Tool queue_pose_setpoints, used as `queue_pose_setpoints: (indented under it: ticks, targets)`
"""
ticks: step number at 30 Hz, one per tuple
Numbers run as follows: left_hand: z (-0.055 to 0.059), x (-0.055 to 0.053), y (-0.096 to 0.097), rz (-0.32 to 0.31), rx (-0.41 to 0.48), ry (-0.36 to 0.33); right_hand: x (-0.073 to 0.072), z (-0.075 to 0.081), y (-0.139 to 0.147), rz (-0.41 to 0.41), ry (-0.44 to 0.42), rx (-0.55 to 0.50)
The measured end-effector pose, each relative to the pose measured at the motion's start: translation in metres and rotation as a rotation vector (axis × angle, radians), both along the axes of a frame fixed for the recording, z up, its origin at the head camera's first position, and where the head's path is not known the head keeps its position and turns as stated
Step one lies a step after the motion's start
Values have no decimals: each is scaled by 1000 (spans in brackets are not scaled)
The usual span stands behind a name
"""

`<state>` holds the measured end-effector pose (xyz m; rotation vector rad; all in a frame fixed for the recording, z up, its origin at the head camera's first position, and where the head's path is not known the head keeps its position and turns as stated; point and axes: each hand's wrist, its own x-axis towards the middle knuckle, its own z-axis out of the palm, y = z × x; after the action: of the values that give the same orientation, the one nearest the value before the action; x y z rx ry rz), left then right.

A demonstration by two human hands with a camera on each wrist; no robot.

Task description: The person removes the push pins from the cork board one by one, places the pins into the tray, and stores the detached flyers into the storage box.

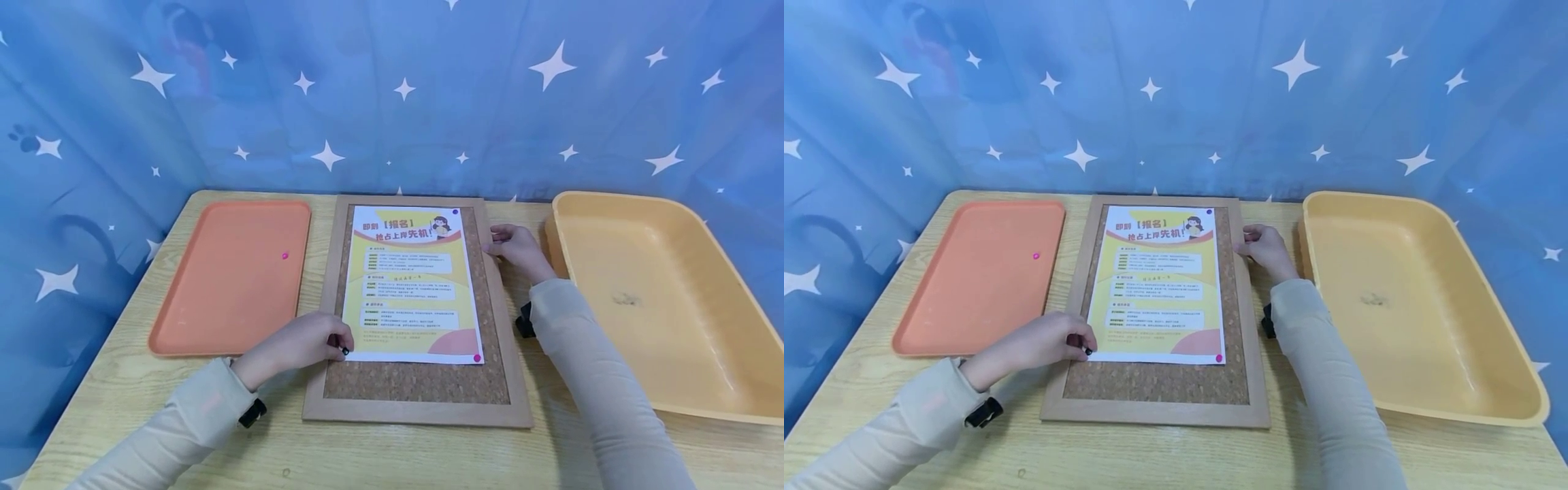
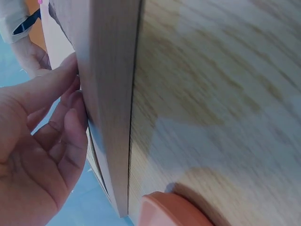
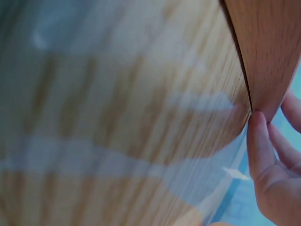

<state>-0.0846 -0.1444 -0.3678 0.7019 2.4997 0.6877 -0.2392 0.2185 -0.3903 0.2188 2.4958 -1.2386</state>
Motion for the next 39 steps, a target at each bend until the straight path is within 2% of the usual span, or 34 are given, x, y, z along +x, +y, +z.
queue_pose_setpoints:
  ticks: [7, 16, 30, 39]
  targets:
    - [-3, 1, -1, 17, 9, 4, -2, -2, -1, -13, -10, -10]
    - [-5, -6, -3, -48, 72, -32, -2, 0, -2, -17, 2, -2]
    - [-9, -9, -5, -115, 63, -13, -4, -3, -2, -32, -5, -8]
    - [-8, -8, -5, -115, 33, -16, -4, -3, -1, -1, 21, -1]
